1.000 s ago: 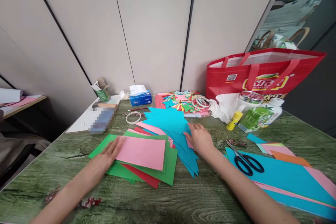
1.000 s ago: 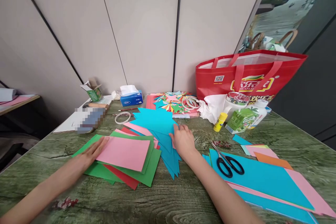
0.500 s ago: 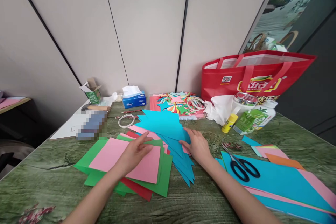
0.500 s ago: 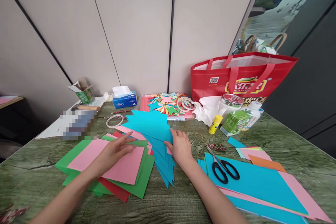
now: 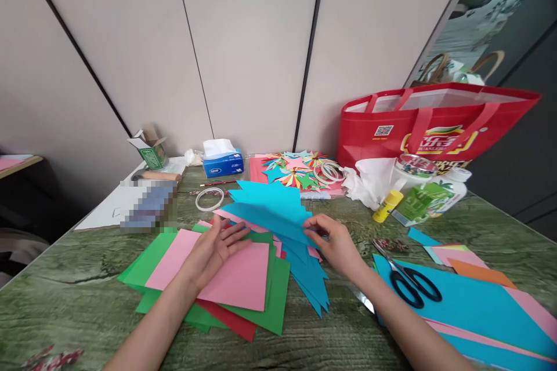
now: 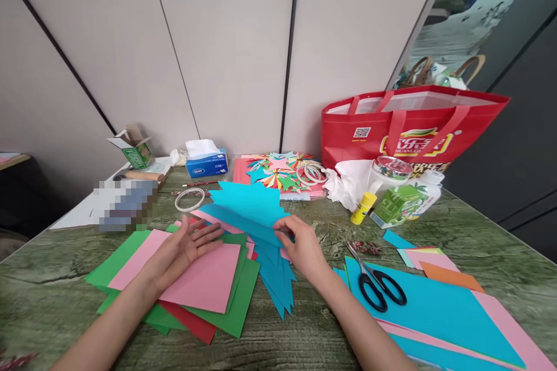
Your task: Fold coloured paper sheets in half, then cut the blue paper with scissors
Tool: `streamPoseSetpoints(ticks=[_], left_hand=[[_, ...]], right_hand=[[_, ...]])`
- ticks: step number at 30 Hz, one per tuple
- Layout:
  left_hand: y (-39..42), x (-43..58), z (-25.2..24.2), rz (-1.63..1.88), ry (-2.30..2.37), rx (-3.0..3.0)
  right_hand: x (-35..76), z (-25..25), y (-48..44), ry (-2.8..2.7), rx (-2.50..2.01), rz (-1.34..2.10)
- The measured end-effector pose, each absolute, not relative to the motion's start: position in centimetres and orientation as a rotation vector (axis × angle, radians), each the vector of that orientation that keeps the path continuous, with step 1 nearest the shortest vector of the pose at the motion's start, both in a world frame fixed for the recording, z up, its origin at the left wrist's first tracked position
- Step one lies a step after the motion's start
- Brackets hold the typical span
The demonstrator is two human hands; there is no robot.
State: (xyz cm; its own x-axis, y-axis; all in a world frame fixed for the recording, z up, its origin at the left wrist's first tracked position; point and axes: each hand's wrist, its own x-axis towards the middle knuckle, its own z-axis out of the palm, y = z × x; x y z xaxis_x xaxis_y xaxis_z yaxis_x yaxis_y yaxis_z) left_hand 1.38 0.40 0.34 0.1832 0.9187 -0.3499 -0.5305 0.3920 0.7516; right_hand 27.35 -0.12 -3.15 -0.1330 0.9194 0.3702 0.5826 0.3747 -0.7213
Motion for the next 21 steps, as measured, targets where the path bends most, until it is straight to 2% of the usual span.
streamPoseSetpoints(ticks=[4, 11, 14, 17, 21], left_hand=[[0.7, 0.8, 0.0, 1.096, 0.81, 0.537], [0.2, 0.6, -0.2, 1.084, 0.895, 0.569], [-0.5, 1.0, 0.1, 0.982, 0.895, 0.63], [-1.0, 1.2, 0.5, 0.93, 0.858, 0.672], [-1.3, 1.1, 1.1, 0.898, 0.824, 0.721]], right_hand=[[26.8, -2.1, -2.3, -1.952, -1.112, 0.703], [26.2, -2.8, -4.0, -2.26, -0.944, 0.39], [25.9, -2.7, -4.4, -2.266, -0.889, 0.389], [25.6, -2.6, -4.5, -2.05, -0.933, 0.397], [25.7, -3.0, -3.9, -1.459, -1.169, 0.479]])
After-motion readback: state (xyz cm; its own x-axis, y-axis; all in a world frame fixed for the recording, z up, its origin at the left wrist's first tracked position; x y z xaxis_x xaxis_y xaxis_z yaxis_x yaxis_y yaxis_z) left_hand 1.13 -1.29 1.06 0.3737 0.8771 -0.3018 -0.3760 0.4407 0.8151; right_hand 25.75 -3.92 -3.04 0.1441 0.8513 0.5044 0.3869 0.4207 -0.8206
